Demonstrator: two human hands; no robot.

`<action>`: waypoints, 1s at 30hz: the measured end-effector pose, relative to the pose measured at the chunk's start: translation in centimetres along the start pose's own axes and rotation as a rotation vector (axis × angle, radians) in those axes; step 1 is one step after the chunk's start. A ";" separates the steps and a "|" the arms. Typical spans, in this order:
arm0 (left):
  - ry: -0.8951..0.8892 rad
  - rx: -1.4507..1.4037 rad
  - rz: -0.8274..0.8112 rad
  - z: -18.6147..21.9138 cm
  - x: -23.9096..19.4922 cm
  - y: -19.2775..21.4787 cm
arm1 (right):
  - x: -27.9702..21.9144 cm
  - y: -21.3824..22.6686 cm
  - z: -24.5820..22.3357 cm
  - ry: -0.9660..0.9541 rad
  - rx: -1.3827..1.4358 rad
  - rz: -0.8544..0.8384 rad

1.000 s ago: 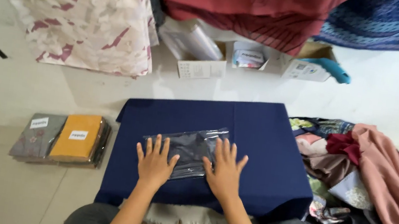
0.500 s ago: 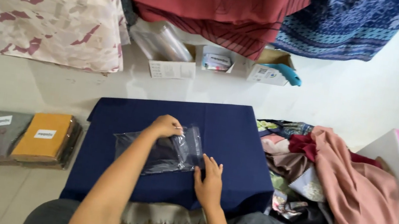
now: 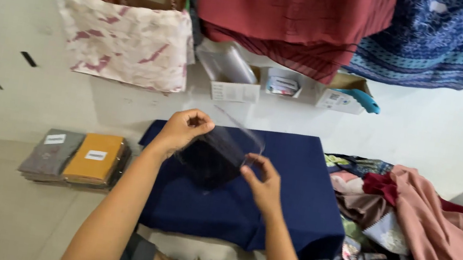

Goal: The person uses a lint roller on a dark blue garment, then folds it neatly. They place the folded garment into a clear plastic bag, seal it, and affix a label to the package.

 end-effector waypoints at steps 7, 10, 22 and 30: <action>-0.075 -0.151 0.240 1.0 -4.2 4.6 | 5.9 -2.6 -8.3 0.167 -0.375 -0.018; -0.014 -0.243 0.328 -1.2 -5.2 6.3 | 8.2 -4.8 -7.4 0.069 -0.340 -0.094; -0.485 0.484 0.588 2.9 -13.5 0.0 | 11.2 -8.3 3.1 -0.305 0.037 -0.226; -0.621 0.673 0.246 -3.9 -13.3 -18.3 | 3.2 2.4 12.1 -0.714 0.119 -0.209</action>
Point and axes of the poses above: each hand's wrist, its own x-axis towards the middle knuckle, its own y-axis out of the back of the hand, z = x × y, the point moved 7 cm from there along x, towards the middle knuckle, and after that the axes turned 8 degrees about -z, right-handed, at the moved point
